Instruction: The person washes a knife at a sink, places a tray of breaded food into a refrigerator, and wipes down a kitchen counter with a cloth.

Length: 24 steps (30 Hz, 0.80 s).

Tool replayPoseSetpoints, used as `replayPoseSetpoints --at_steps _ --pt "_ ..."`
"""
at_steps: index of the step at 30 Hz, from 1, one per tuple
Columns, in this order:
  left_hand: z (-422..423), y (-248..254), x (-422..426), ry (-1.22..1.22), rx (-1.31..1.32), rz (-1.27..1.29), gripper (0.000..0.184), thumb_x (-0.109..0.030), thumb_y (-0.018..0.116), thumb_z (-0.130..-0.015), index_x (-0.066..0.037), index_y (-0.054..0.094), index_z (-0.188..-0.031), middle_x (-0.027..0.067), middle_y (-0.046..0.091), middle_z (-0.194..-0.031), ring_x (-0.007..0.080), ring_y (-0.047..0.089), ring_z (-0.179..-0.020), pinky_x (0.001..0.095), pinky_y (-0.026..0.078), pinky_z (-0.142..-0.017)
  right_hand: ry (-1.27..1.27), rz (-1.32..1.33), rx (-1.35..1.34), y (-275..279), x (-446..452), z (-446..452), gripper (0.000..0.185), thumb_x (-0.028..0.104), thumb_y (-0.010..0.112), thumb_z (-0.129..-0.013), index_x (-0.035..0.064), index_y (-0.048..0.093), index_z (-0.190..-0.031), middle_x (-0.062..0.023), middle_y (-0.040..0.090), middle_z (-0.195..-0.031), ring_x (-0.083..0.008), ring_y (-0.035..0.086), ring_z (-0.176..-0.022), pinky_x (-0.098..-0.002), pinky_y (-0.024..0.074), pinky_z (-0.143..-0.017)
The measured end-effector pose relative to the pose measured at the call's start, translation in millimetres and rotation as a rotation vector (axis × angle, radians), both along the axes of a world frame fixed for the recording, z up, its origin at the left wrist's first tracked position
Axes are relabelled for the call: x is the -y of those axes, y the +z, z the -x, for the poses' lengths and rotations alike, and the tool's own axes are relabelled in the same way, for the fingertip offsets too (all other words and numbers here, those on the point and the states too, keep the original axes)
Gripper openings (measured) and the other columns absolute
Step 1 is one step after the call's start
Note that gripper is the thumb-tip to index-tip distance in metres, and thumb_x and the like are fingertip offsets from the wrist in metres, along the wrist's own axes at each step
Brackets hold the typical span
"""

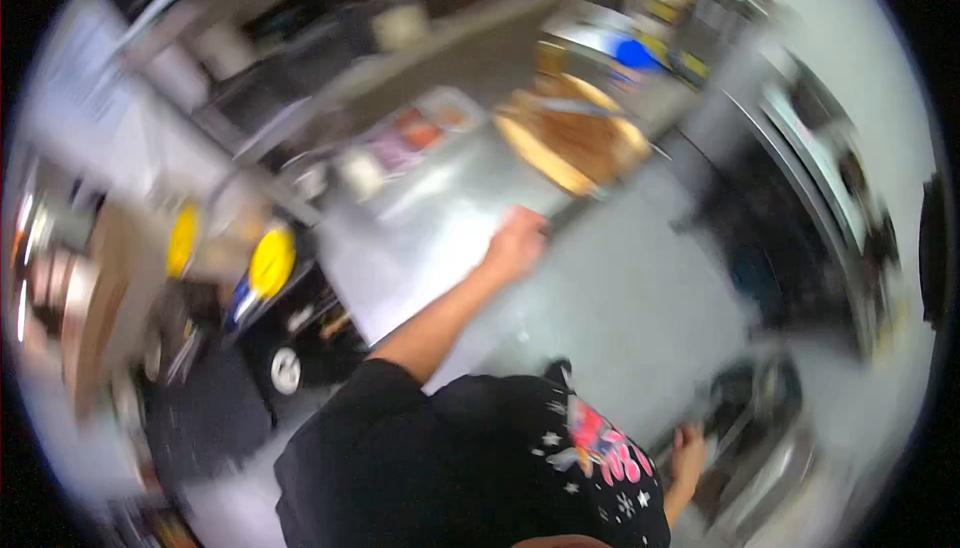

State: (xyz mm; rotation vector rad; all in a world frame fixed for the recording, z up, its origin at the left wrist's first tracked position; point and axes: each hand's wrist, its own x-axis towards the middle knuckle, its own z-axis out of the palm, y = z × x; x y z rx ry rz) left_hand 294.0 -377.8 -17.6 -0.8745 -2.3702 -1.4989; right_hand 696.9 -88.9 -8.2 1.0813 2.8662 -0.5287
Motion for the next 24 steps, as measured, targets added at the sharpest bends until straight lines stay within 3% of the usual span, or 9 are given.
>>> replayPoseSetpoints --at_steps 3,5,8,10,13,15,20,23,24 --pt "-7 4 -4 0.028 0.053 0.105 0.024 -0.005 0.055 -0.072 -0.006 0.055 -0.096 0.0149 0.051 -0.094 0.0331 0.054 -0.086 0.0397 0.047 -0.076 0.227 0.134 -0.234 -14 -98 102 0.013 0.003 0.055 -0.077 -0.0033 0.061 -0.087 -0.0242 0.06 -0.082 -0.0325 0.062 -0.077 -0.0371 0.047 -0.067" --pt "-7 28 5 0.094 0.078 0.224 0.023 -0.007 0.055 -0.075 -0.007 0.055 -0.098 0.0137 0.051 -0.097 0.0334 0.055 -0.086 0.0399 0.047 -0.075 0.505 -0.076 0.082 20 -137 199 0.03 0.029 0.052 -0.086 0.0105 0.063 -0.106 -0.0148 0.063 -0.1 -0.0324 0.06 -0.092 -0.04 0.0474 -0.08" --pt "0 35 16 0.33 0.186 0.228 0.022 -0.01 0.056 -0.077 -0.009 0.055 -0.098 0.0125 0.051 -0.098 0.0336 0.055 -0.086 0.04 0.047 -0.075 0.665 -0.088 -0.067 65 -148 323 0.028 0.015 0.06 -0.075 0.0052 0.065 -0.101 -0.0235 0.061 -0.095 -0.038 0.059 -0.089 -0.0421 0.0466 -0.079" --pt "15 30 29 0.493 0.138 0.197 0.021 -0.011 0.056 -0.077 -0.009 0.055 -0.098 0.0119 0.052 -0.098 0.0331 0.055 -0.086 0.0399 0.047 -0.075 0.806 0.067 -0.372 19 -198 405 0.015 0.001 0.054 -0.078 -0.0033 0.06 -0.091 -0.0214 0.061 -0.082 -0.0316 0.061 -0.076 -0.0367 0.0472 -0.07" --pt "33 27 40 0.651 0.058 0.2 0.019 -0.011 0.057 -0.077 -0.01 0.055 -0.097 0.0116 0.053 -0.095 0.0325 0.056 -0.085 0.0394 0.046 -0.075 0.734 0.062 -0.352 41 -195 483 0.028 -0.002 0.055 -0.078 -0.0008 0.057 -0.106 -0.0188 0.057 -0.098 -0.0293 0.057 -0.091 -0.0346 0.0438 -0.081" --pt "38 30 38 0.724 0.1 0.207 0.019 -0.01 0.058 -0.077 -0.009 0.056 -0.096 0.0117 0.053 -0.094 0.0324 0.056 -0.086 0.039 0.047 -0.075 0.773 0.022 -0.389 42 -207 524 0.036 0.0 0.055 -0.078 -0.0015 0.052 -0.114 -0.0209 0.054 -0.109 -0.0374 0.052 -0.1 -0.0399 0.0405 -0.088" --pt "38 35 30 0.985 0.084 0.178 0.023 -0.006 0.058 -0.076 -0.007 0.057 -0.099 0.0132 0.057 -0.098 0.0306 0.056 -0.092 0.037 0.046 -0.079 0.85 -0.106 -0.418 38 -271 643 0.053 0.0 0.055 -0.077 0.0073 0.043 -0.128 -0.0229 0.046 -0.123 -0.0366 0.041 -0.117 -0.0405 0.0328 -0.099" --pt "12 33 26 1.19 0.274 0.219 0.023 -0.006 0.053 -0.079 -0.001 0.059 -0.101 0.0174 0.057 -0.104 0.032 0.055 -0.095 0.0377 0.044 -0.084 1.003 0.084 -0.527 35 -298 710 0.058 0.003 0.059 -0.076 0.0015 0.04 -0.13 -0.02 0.044 -0.129 -0.0312 0.042 -0.119 -0.0384 0.0312 -0.101" --pt "-2 15 37 1.185 0.284 0.023 0.026 -0.002 0.052 -0.079 -0.001 0.056 -0.104 0.0156 0.057 -0.105 0.0294 0.055 -0.095 0.0363 0.044 -0.084 0.834 0.151 -0.48 35 -295 732 0.059 0.007 0.061 -0.076 0.002 0.04 -0.13 -0.0206 0.044 -0.129 -0.0309 0.041 -0.12 -0.0377 0.0306 -0.102"
